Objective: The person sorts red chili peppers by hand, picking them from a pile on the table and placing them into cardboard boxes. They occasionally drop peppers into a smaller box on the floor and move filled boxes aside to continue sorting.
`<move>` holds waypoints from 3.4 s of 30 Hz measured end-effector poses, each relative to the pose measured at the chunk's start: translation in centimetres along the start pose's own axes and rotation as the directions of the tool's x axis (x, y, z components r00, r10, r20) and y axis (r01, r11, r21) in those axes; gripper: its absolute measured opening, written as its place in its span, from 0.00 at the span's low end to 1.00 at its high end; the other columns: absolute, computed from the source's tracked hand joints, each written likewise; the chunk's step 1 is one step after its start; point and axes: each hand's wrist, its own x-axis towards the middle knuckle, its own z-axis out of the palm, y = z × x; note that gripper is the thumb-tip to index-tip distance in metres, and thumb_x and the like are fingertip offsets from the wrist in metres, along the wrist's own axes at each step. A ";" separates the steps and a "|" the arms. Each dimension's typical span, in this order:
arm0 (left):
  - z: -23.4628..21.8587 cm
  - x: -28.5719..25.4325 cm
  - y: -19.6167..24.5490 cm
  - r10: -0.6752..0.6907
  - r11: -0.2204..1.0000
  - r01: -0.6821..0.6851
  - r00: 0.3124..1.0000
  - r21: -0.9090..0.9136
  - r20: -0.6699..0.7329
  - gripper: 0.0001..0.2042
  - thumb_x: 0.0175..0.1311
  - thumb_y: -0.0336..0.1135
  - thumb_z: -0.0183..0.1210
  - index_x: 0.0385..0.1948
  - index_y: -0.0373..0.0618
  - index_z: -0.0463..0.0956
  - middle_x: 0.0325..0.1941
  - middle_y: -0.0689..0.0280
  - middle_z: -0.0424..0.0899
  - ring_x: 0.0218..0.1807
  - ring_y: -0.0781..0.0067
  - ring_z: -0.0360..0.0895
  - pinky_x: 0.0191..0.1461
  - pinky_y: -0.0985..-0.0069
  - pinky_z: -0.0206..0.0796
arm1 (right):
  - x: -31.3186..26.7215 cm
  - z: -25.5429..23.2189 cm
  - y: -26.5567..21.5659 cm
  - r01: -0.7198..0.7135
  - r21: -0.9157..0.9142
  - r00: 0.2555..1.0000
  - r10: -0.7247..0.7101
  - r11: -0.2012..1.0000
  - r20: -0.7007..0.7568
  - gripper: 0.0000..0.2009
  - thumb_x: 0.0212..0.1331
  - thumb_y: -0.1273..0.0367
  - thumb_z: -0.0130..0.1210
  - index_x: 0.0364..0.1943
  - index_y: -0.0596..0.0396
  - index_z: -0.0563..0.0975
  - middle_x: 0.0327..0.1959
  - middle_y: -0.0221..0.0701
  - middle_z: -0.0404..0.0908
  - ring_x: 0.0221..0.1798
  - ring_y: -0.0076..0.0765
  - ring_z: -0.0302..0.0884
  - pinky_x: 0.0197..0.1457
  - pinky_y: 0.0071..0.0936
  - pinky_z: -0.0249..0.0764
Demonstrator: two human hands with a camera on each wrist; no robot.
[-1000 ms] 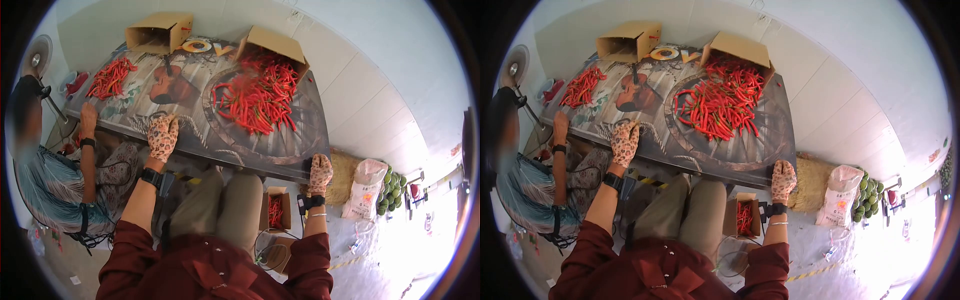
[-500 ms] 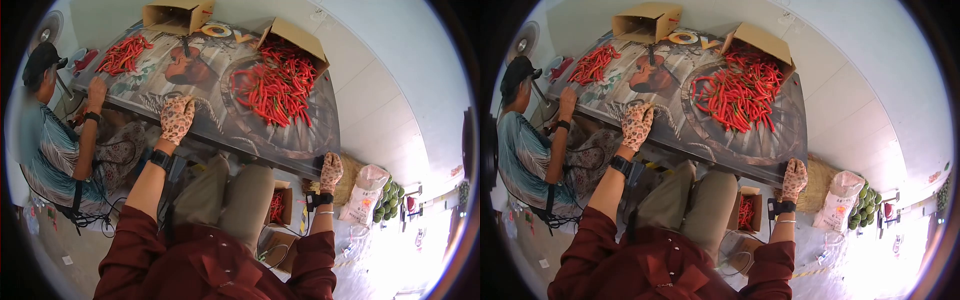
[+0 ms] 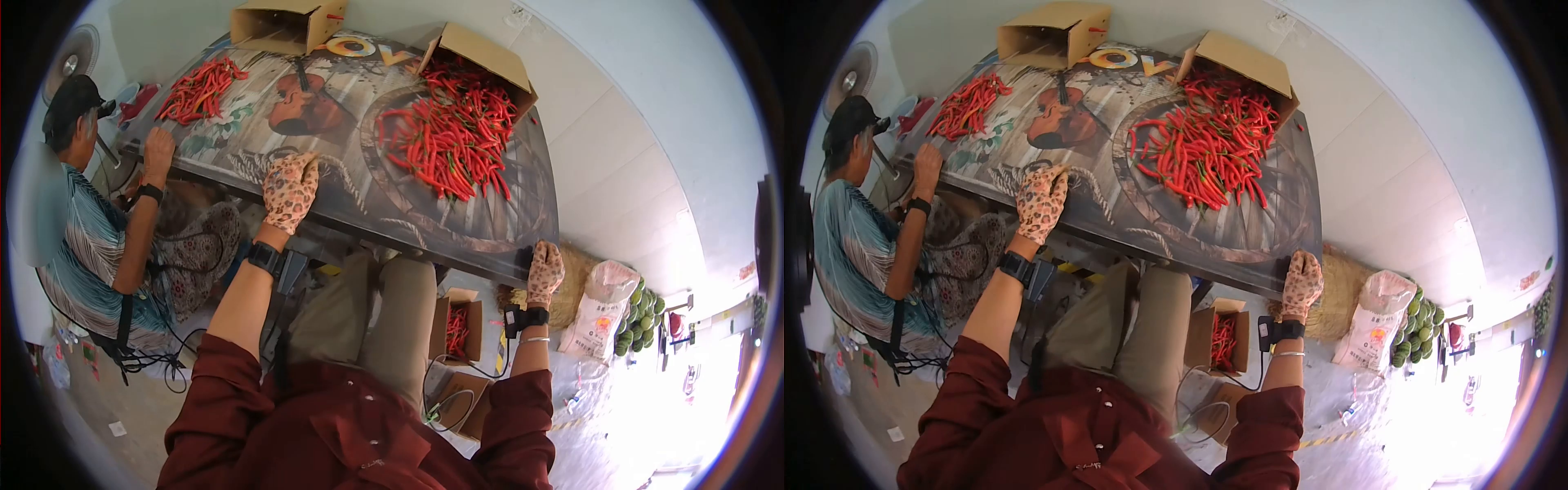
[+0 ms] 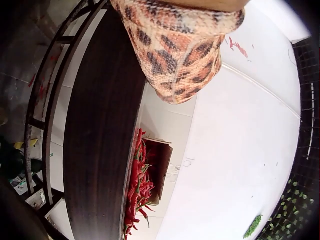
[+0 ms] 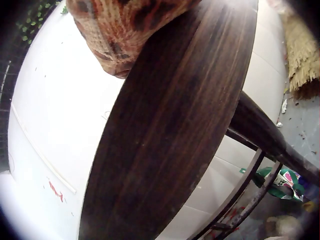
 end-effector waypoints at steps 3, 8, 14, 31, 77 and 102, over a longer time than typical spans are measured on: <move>-0.4 0.1 0.7 -0.013 1.000 0.013 1.000 0.029 0.001 0.14 0.64 0.38 0.52 0.48 0.46 0.78 0.47 0.58 0.80 0.49 0.56 0.76 0.55 0.65 0.66 | 0.1 -0.2 -0.2 -0.042 0.063 0.999 0.042 0.997 0.005 0.14 0.62 0.61 0.50 0.37 0.57 0.80 0.39 0.41 0.81 0.43 0.49 0.78 0.49 0.37 0.72; -0.5 0.2 1.0 -0.023 0.997 0.025 0.999 0.066 -0.024 0.13 0.64 0.38 0.52 0.47 0.47 0.78 0.47 0.58 0.80 0.50 0.55 0.75 0.55 0.63 0.65 | 0.2 -0.7 -0.8 -0.052 0.031 0.998 0.051 0.998 0.024 0.14 0.61 0.61 0.50 0.37 0.58 0.80 0.39 0.42 0.81 0.42 0.50 0.78 0.48 0.38 0.73; 0.0 0.4 0.4 -0.024 0.999 0.024 1.000 0.031 -0.014 0.13 0.64 0.37 0.52 0.46 0.46 0.79 0.47 0.57 0.81 0.51 0.54 0.75 0.57 0.63 0.64 | 0.3 -0.4 -0.7 -0.013 0.019 1.000 0.013 1.000 0.002 0.13 0.61 0.62 0.51 0.36 0.58 0.79 0.37 0.41 0.81 0.41 0.48 0.78 0.47 0.35 0.72; -0.3 0.1 0.6 -0.033 0.999 0.034 0.999 0.019 -0.030 0.14 0.65 0.38 0.51 0.47 0.45 0.78 0.46 0.58 0.81 0.50 0.55 0.75 0.57 0.64 0.64 | 0.0 -0.4 -0.6 -0.034 0.072 0.999 0.032 0.997 0.029 0.12 0.61 0.62 0.50 0.36 0.55 0.80 0.39 0.38 0.81 0.43 0.46 0.78 0.48 0.37 0.72; -0.9 -0.3 0.3 0.200 0.958 -0.220 0.972 0.183 0.120 0.12 0.58 0.28 0.55 0.44 0.43 0.78 0.44 0.59 0.79 0.49 0.56 0.74 0.57 0.60 0.64 | 0.1 -0.1 -1.0 -0.084 0.061 0.996 0.085 0.995 -0.018 0.07 0.61 0.68 0.51 0.34 0.57 0.78 0.32 0.38 0.79 0.36 0.44 0.77 0.41 0.36 0.72; -0.3 -0.8 0.0 0.067 0.988 -0.077 0.995 0.135 0.077 0.14 0.63 0.35 0.52 0.48 0.44 0.77 0.47 0.59 0.81 0.50 0.58 0.75 0.56 0.65 0.65 | 0.8 -1.8 -8.7 -0.057 0.322 0.989 0.010 0.945 0.146 0.09 0.56 0.73 0.56 0.41 0.58 0.78 0.37 0.38 0.78 0.41 0.42 0.76 0.48 0.33 0.72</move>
